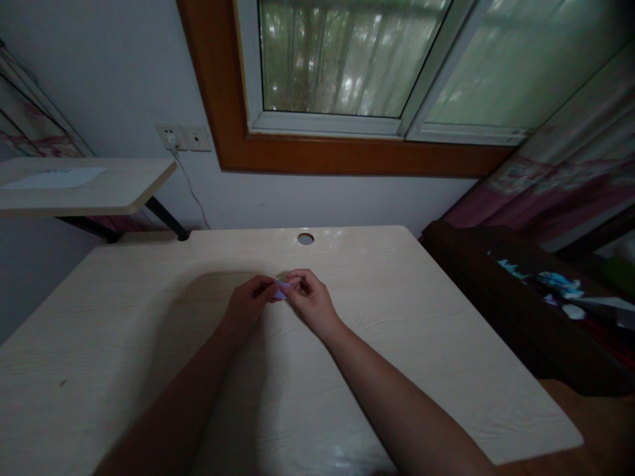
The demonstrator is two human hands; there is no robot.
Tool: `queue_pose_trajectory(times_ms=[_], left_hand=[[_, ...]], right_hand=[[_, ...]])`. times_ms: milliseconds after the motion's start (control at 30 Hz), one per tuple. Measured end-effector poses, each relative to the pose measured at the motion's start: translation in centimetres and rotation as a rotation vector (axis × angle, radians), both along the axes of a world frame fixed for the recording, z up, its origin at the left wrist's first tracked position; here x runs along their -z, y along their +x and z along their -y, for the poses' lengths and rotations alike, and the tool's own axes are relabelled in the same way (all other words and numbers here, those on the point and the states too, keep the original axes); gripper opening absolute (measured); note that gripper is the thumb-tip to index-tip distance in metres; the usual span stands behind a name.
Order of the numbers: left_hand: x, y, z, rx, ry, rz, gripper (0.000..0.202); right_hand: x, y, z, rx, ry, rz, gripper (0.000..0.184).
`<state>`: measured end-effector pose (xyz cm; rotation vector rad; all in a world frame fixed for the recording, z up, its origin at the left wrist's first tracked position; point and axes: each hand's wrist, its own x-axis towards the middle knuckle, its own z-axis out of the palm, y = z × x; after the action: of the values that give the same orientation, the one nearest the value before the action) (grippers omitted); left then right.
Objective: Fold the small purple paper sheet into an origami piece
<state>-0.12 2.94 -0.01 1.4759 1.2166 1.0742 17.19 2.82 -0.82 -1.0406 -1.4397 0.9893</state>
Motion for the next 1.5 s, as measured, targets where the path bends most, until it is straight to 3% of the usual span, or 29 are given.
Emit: queue_pose_trajectory(times_ms=[267,633,1033,1300,1500], left_hand=[[-0.2,-0.3,-0.2,-0.055,0.163,-0.178,0.023],[-0.9,-0.3,0.0,-0.081,0.065,-0.124,0.022],[-1.3,-0.2,0.0,-0.017,0.049,-0.118,0.032],[0.0,-0.2,-0.3,0.012,-0.003,-0.147,0.030],[0.0,-0.3,-0.2,0.010,-0.008,-0.152,0.030]], right_hand=[[0.4,-0.1,-0.1,0.008,0.028,0.036,0.025],[-0.2,-0.1,0.1,-0.013,0.031,0.056,0.019],[0.8,-0.1,-0.7,0.013,-0.095,-0.263,0.030],[0.9,-0.1,-0.7,-0.009,-0.107,-0.289,0.030],[0.7,-0.2,-0.5,-0.011,-0.092,-0.260,0.029]])
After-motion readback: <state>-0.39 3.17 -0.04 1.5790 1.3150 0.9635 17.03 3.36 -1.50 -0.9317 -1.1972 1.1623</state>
